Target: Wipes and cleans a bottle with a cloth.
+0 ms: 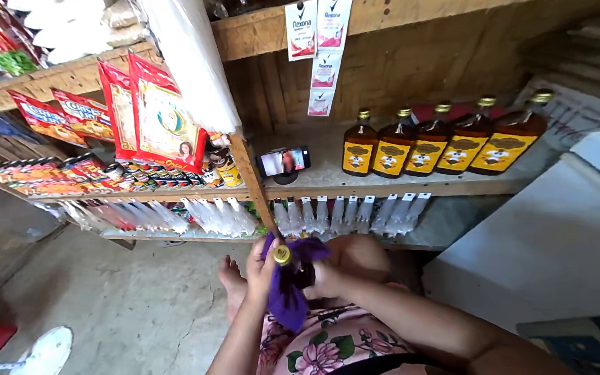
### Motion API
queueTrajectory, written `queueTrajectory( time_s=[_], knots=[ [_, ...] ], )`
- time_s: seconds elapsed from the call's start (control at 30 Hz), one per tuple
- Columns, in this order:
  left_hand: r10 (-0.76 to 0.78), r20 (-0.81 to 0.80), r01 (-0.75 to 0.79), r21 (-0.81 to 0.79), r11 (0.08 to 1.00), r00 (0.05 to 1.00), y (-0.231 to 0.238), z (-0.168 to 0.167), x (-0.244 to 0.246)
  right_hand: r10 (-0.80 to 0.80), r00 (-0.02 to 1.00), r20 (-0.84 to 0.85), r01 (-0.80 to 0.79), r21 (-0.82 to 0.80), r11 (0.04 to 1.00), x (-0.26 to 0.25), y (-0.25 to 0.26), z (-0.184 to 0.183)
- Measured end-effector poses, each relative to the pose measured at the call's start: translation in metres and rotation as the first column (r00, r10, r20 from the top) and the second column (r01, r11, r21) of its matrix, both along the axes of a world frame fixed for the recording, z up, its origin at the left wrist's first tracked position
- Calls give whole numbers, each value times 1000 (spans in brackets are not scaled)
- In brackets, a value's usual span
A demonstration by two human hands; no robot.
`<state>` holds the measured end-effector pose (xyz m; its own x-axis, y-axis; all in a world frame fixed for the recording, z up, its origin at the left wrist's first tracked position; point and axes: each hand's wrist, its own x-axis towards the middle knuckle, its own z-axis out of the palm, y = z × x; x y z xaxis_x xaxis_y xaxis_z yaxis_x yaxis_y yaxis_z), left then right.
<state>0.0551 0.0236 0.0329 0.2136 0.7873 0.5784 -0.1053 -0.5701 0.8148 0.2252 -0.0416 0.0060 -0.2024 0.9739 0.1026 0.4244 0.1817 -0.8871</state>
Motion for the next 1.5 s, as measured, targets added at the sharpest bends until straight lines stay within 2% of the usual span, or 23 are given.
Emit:
queueTrajectory(
  time_s=[0.1,0.17,0.2,0.27,0.3,0.37,0.47,0.57,0.67,0.77,0.83,0.9,0.97,1.07,1.13,1.27,1.33,1.43,1.5],
  knots=[
    [262,-127,-208,329,921,957,6,-26,-2,-19,974,-226,59,173,983,3,18,-11],
    [342,-283,-223,381,897,896,7,-49,-7,-36,913,-407,97,130,987,5,25,-12],
    [336,-408,-212,320,924,849,5,-61,-11,-62,890,-452,114,89,989,7,26,-12],
    [148,-678,-170,35,985,720,6,-75,-20,-103,857,-505,138,32,990,12,27,-12],
    [69,-724,-173,-70,982,686,8,-81,-24,-107,845,-523,142,27,990,14,27,-14],
    [106,-675,-226,-91,970,730,13,-86,-30,-80,828,-555,130,52,990,17,26,-17],
    [298,-456,-321,28,947,838,20,-61,-36,-22,834,-552,97,107,990,19,21,-18],
    [222,-211,-207,90,974,952,28,-21,-39,-17,838,-546,83,96,992,18,22,-17],
    [143,-72,-128,187,974,987,12,16,-26,-44,826,-562,106,78,991,16,25,-19],
    [27,-103,-8,181,983,994,-10,15,-6,-88,847,-524,145,69,987,16,23,-18],
    [-61,-245,96,133,986,968,-18,-6,5,-113,862,-495,156,46,987,16,21,-16],
    [-85,-381,147,138,980,921,-18,-26,8,-94,847,-523,147,61,987,17,20,-20],
    [-153,-321,183,64,981,935,-16,-32,5,-33,820,-571,132,132,983,19,18,-25],
    [-276,-86,258,-171,951,957,-10,-40,-3,-6,822,-569,140,191,972,20,13,-29],
    [-300,-40,281,-246,928,953,-5,-55,-9,6,826,-564,133,205,970,19,13,-30],
    [-274,-152,194,-400,896,950,-8,-78,-15,12,817,-576,124,196,973,16,15,-31],
    [-233,-163,137,-455,880,959,-13,-78,-14,17,817,-577,117,194,974,15,16,-31],
    [-159,-112,102,-398,912,981,-19,-68,-5,56,812,-581,102,236,966,14,16,-31],
    [-91,-115,58,-262,963,989,-23,-57,3,52,824,-565,110,250,962,14,15,-31]
  ],
)
